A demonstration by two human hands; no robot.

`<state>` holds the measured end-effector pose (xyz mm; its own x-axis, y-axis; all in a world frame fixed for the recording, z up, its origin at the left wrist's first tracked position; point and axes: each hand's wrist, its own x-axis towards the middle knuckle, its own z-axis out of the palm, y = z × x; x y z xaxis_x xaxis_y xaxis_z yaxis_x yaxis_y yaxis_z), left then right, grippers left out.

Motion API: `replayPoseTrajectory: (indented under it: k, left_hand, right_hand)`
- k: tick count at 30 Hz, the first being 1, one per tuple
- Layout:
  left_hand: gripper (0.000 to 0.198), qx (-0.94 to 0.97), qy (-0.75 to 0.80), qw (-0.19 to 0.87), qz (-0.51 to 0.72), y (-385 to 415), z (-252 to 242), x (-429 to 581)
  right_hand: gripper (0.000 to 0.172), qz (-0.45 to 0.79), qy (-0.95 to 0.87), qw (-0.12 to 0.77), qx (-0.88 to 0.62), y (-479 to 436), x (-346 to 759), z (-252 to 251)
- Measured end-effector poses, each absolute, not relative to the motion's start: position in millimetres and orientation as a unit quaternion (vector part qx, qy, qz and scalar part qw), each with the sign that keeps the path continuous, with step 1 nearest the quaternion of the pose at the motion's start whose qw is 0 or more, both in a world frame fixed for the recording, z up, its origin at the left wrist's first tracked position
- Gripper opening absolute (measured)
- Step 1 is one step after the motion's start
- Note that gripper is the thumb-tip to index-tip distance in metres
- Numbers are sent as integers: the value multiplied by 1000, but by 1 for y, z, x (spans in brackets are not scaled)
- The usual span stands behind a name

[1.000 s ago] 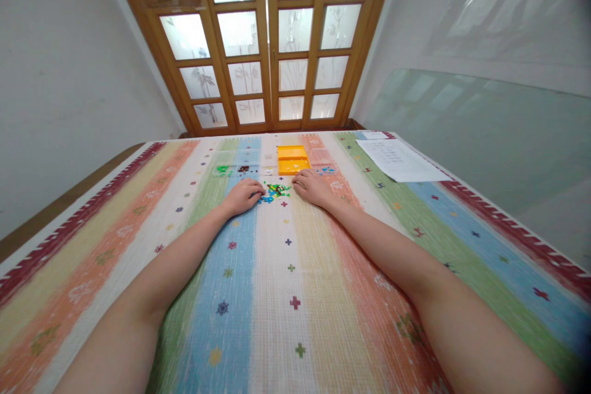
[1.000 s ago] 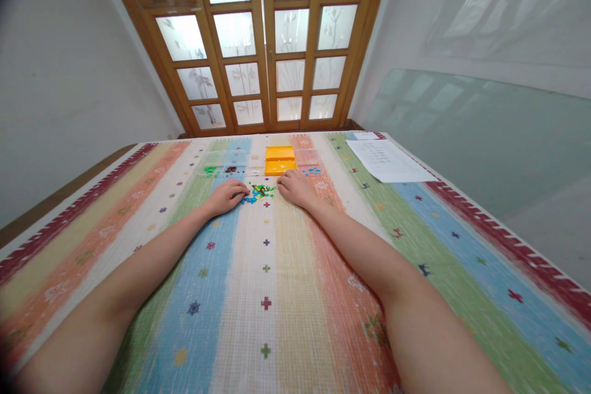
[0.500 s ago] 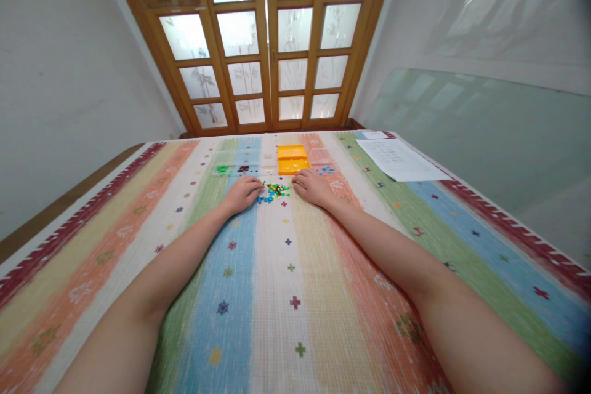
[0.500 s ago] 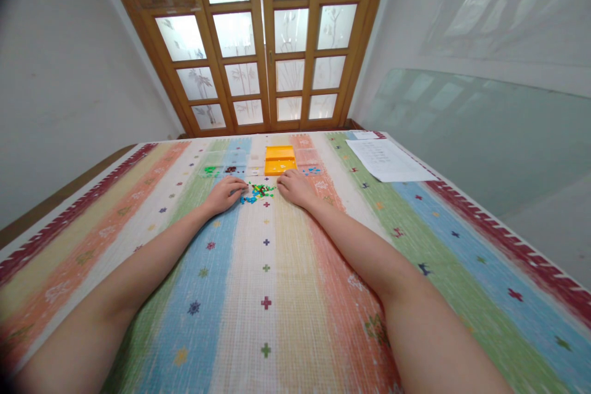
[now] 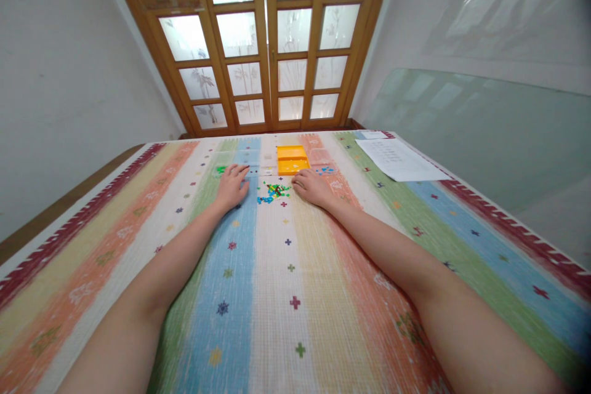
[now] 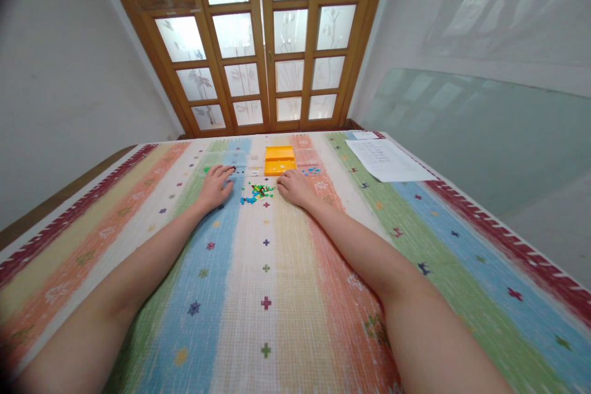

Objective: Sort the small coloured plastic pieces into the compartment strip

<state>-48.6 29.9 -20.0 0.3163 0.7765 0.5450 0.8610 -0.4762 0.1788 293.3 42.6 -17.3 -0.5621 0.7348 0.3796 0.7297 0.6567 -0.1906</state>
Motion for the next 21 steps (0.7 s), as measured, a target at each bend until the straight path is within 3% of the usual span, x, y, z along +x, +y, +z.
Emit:
replayPoseTrajectory:
  k: [5,15,21]
  left_hand:
    - [60,-803,-533,68,-259,36,-30,-59]
    - [47,-825,-496,56,-264,33,-29,-55]
    - [49,-843,-473,30,-254,31,-26,-51]
  right_hand:
    - [27,0,-884,221,-411,45,294,-20]
    - [27,-2,-885,215,-412,45,294,-21]
    - [27,2,-889,199,-413,42,293,-18]
